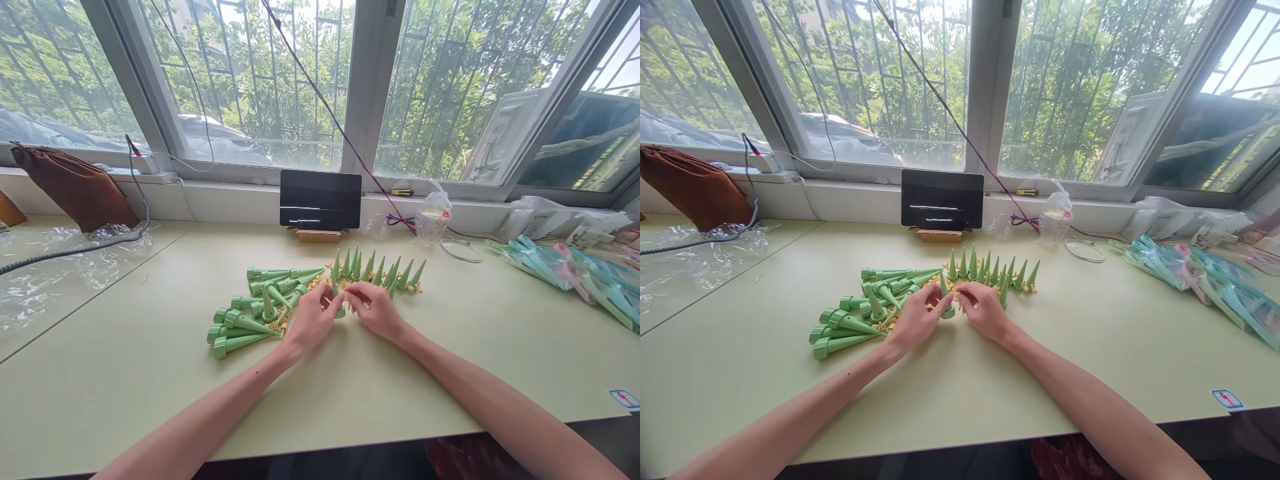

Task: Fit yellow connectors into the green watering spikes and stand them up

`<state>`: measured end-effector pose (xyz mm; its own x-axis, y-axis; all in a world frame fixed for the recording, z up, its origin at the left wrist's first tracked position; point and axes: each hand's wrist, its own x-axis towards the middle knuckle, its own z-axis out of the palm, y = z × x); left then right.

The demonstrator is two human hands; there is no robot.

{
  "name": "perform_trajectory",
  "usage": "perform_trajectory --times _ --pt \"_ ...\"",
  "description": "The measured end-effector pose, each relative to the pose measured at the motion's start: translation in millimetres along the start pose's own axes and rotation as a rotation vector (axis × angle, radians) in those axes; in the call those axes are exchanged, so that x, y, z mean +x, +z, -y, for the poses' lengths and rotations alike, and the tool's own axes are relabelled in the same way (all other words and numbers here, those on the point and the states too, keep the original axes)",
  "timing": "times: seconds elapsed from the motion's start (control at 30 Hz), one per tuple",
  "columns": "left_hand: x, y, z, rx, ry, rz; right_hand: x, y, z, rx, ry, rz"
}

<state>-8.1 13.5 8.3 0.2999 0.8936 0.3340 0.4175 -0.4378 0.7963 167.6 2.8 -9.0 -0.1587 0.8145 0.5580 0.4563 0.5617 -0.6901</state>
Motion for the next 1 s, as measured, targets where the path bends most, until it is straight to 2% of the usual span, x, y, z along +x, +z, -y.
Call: perform_trajectory --times 0.33,1.0 --pt "-3.0 -1.7 -5.9 -0.096 -0.124 0.069 -0.1 -1.0 6.4 0.104 0.036 -0.027" --pt "-3.9 2.2 -6.1 -0.226 -0.186 0.087 -1.4 -1.4 6.4 0.082 -0.028 0.027"
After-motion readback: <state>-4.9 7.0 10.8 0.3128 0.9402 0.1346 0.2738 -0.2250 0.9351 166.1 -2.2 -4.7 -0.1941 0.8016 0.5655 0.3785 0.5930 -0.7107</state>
